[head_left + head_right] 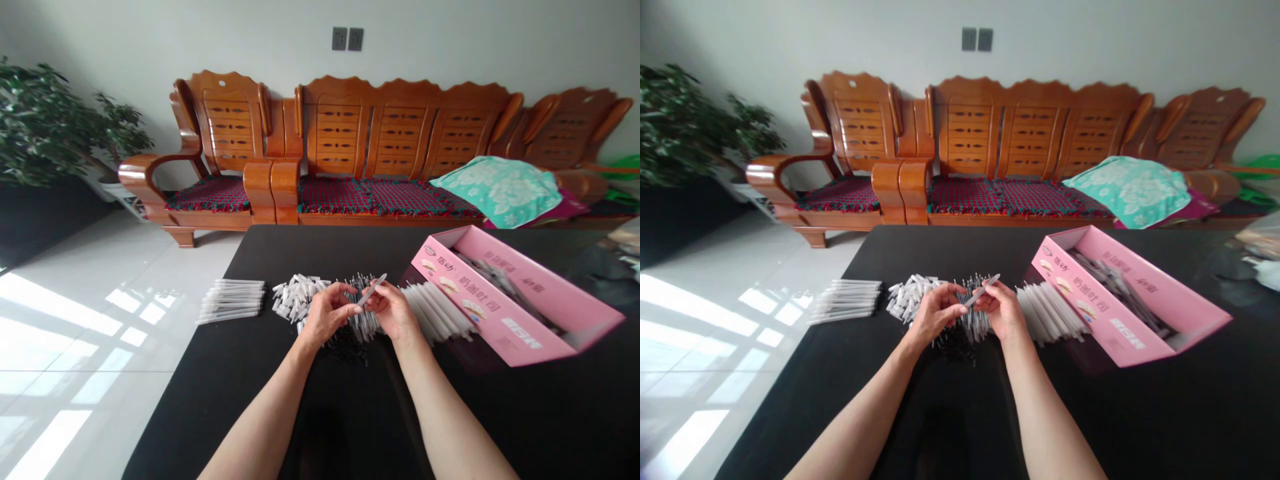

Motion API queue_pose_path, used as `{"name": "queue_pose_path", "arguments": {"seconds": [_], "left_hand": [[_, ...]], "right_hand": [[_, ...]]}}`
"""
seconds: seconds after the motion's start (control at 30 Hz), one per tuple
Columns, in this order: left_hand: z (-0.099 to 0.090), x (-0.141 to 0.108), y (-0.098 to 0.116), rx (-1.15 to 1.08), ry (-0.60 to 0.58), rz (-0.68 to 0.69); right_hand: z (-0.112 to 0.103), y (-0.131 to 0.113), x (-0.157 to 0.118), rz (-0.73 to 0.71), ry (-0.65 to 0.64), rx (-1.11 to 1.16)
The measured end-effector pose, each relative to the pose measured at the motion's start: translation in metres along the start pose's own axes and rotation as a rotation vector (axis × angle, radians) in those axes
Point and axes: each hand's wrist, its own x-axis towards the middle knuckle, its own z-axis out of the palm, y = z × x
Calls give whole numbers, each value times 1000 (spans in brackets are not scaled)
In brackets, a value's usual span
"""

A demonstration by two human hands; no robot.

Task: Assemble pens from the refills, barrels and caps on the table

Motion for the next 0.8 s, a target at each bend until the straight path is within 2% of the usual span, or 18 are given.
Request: {"name": "queue_pose_path", "arguments": {"seconds": [0.07,0.2,0.3,0.6,0.8], "left_hand": [[-7,2,2,29,76,5],[-25,6,1,67,325,29],[-35,7,-3,158,378,33],[-37,3,2,714,173,132],[-32,1,-4,1028,-47,94]], "right_hand": [[-4,-2,2,-24,18,26],[-12,-6,6,-76,17,43],[-14,-7,7,-88,9,29],[-10,-9,3,-81,50,40],[-8,-12,0,-66,-40,16]]}}
